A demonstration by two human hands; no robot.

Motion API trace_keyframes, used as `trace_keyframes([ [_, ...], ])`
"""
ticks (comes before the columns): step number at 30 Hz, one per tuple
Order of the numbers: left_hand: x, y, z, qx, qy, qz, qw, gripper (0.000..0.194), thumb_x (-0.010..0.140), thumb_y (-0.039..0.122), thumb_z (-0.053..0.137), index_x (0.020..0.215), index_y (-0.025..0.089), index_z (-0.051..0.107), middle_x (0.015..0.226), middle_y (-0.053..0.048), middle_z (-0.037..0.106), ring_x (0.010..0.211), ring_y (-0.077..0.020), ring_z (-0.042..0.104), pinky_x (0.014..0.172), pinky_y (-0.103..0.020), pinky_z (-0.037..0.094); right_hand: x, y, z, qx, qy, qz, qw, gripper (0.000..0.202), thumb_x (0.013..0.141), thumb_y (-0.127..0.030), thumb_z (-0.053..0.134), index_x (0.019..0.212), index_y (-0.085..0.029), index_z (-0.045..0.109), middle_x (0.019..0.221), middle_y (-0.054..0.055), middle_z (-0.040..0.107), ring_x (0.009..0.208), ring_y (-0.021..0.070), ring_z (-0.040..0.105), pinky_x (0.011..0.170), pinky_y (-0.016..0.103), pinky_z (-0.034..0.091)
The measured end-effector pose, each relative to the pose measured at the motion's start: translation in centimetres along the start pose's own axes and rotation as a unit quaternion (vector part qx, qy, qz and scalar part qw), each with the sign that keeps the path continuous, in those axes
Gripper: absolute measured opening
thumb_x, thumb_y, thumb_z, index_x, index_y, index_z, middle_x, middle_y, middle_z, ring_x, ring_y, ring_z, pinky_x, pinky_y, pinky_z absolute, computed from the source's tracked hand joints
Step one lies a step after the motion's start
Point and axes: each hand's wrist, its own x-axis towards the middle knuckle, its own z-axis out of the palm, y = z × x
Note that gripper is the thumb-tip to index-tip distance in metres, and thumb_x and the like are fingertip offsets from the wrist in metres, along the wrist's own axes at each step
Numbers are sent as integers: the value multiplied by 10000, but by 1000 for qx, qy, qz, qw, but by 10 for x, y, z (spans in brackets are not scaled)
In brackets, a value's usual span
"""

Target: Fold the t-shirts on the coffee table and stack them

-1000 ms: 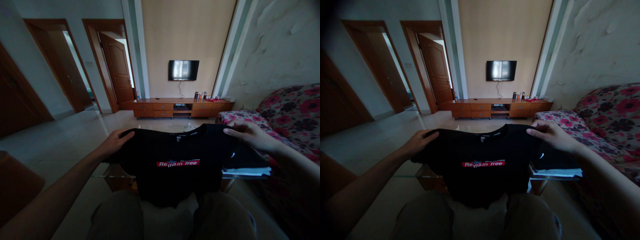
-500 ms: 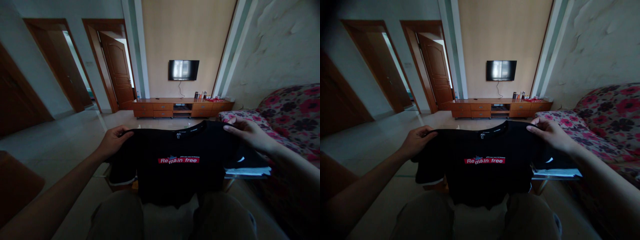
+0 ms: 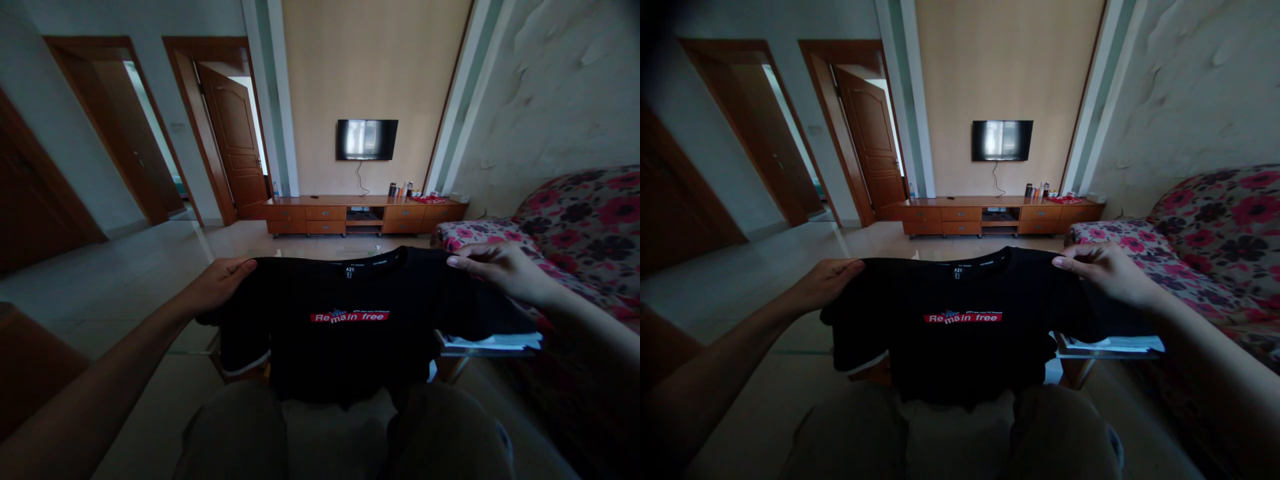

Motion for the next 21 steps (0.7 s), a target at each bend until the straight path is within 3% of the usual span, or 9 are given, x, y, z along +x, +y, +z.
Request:
trace_keyframes([
  [4,0,2,-4,2,-49,24,999,405,853,599,589,807,209,692,724,-11,667,654,-175,609,562,-237,474,2,-3,0,-1,-22,11,1000,549,858,-689,623,927,-154,723,850,43,676,813,195,595,739,280,438],
  [7,-2,3,0,-44,-11,11,999,365,757,542,731,932,223,710,840,-28,724,738,-193,662,618,-251,511,5,-3,2,8,-14,14,1000,564,844,-714,619,910,-160,701,837,42,658,784,180,574,717,275,425],
  [10,-3,1,6,-75,45,-21,996,370,706,527,796,856,205,691,792,-21,722,680,-170,652,593,-240,492,7,-4,4,28,-8,23,999,562,830,-718,633,885,-162,690,839,42,646,779,173,565,720,274,423],
  [13,-2,-3,7,-63,59,-17,996,381,733,564,765,803,194,704,751,-16,709,665,-162,632,594,-238,476,7,-4,4,38,-22,30,999,546,837,-699,641,889,-158,692,848,45,643,796,178,567,735,277,426],
  [17,-1,-4,5,2,30,11,999,408,832,602,640,817,203,725,744,-8,690,686,-172,614,617,-248,460,6,0,1,37,-36,34,998,506,863,-668,635,911,-167,682,846,40,638,796,179,565,730,277,421],
  [21,2,-4,7,50,21,40,998,425,927,581,507,781,209,650,712,11,612,684,-163,560,625,-248,427,5,7,0,1,-45,27,999,480,913,-657,569,929,-185,655,826,24,603,763,168,543,697,274,405],
])
